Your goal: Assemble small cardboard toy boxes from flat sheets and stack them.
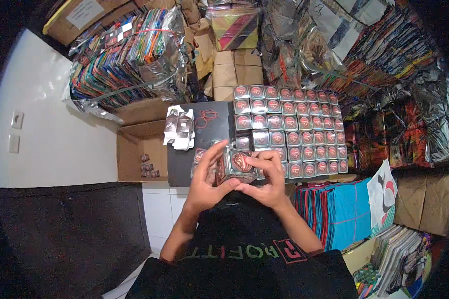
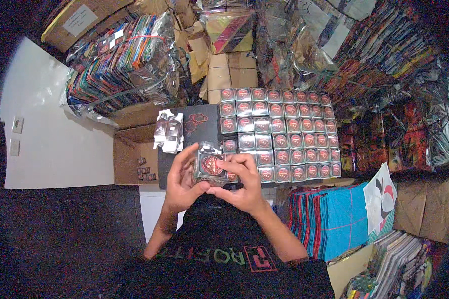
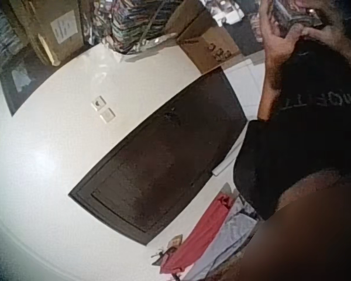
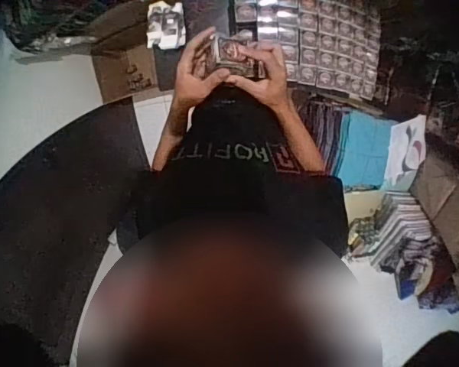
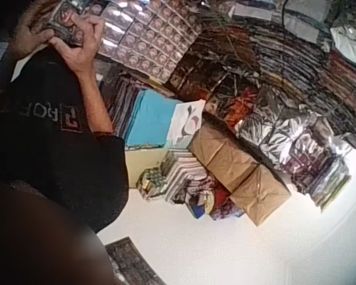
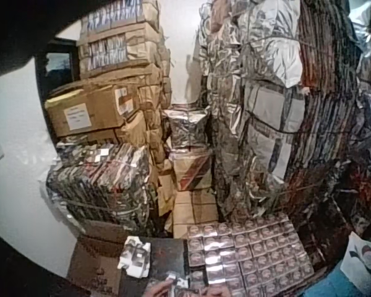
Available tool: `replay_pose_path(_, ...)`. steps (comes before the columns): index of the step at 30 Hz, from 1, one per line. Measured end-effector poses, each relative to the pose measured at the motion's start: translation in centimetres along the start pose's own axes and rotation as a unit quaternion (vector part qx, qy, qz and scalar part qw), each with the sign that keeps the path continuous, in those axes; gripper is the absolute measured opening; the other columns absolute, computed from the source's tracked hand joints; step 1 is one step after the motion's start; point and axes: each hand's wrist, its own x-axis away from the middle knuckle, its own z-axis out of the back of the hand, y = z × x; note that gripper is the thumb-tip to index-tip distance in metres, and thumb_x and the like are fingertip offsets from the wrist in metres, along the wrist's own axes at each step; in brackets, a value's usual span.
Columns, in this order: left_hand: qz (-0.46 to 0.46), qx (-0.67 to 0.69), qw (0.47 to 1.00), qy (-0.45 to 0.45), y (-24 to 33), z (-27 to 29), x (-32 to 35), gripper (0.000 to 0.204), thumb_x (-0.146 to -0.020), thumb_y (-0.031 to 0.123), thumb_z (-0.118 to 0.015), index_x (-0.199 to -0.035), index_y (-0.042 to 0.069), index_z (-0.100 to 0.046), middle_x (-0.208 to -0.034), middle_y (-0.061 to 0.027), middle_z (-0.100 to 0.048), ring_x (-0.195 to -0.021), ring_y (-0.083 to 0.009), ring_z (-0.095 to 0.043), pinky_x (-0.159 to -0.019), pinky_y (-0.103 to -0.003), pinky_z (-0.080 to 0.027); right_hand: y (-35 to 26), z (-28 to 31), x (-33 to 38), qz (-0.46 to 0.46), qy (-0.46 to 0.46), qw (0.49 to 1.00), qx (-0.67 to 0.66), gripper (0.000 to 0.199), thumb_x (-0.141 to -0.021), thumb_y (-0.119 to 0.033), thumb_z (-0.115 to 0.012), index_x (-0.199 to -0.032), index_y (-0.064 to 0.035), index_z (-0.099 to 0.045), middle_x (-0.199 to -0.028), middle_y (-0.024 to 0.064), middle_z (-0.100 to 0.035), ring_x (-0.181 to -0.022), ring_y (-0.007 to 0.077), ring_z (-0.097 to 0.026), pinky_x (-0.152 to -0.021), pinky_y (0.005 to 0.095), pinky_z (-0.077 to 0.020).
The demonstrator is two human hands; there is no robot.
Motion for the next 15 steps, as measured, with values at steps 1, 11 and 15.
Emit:
replay_pose_path(1, -0.002, -0.022, 1.0, -0.01, 0.1, 0.2, 0.1, 0.085, -0.084, 0.002, -0.084, -0.155, -0.003, -0.036, -0.151, -0.0144, -0.047, -0.135, -0.0208, -0.051, -0.114, -0.036, -0.042, -0.4, 0.4, -0.6, 0.015, -0.012, 1.0, -0.006, 0.064, -0.071, -0.031, -0.095, -0.125, -0.0084, -0.07, -0.114, 0.0101, -0.053, -0.112, 0.028, -0.059, -0.097, 0.0409, -0.0503)
replay_pose_path(11, -0.117, -0.41, 0.902, -0.068, 2.8, 0.2, -1.0, 0.072, -0.071, 0.013, -0.088, -0.139, 0.009, -0.064, -0.134, -0.0124, -0.066, -0.12, -0.0336, -0.063, -0.104, -0.044, -0.05, -1.8, 1.3, -1.8, -0.1, -0.032, 0.994, 0.012, 0.028, -0.082, -0.017, -0.085, -0.101, -0.0008, -0.072, -0.113, 0.0157, -0.071, -0.106, 0.0277, -0.069, -0.093, 0.0388, -0.0534)
replay_pose_path(15, -0.166, -0.464, 0.868, -0.056, 2.8, -0.3, -0.9, 0.071, -0.07, 0.012, -0.088, -0.137, 0.008, -0.065, -0.132, -0.0132, -0.067, -0.119, -0.0348, -0.063, -0.103, -0.045, -0.05, -3.0, 0.8, -1.5, -0.213, -0.013, 0.974, -0.08, 0.032, -0.093, -0.006, -0.074, -0.123, 0.0023, -0.068, -0.124, 0.0098, -0.065, -0.113, 0.0168, -0.065, -0.095, 0.0307, -0.0563)
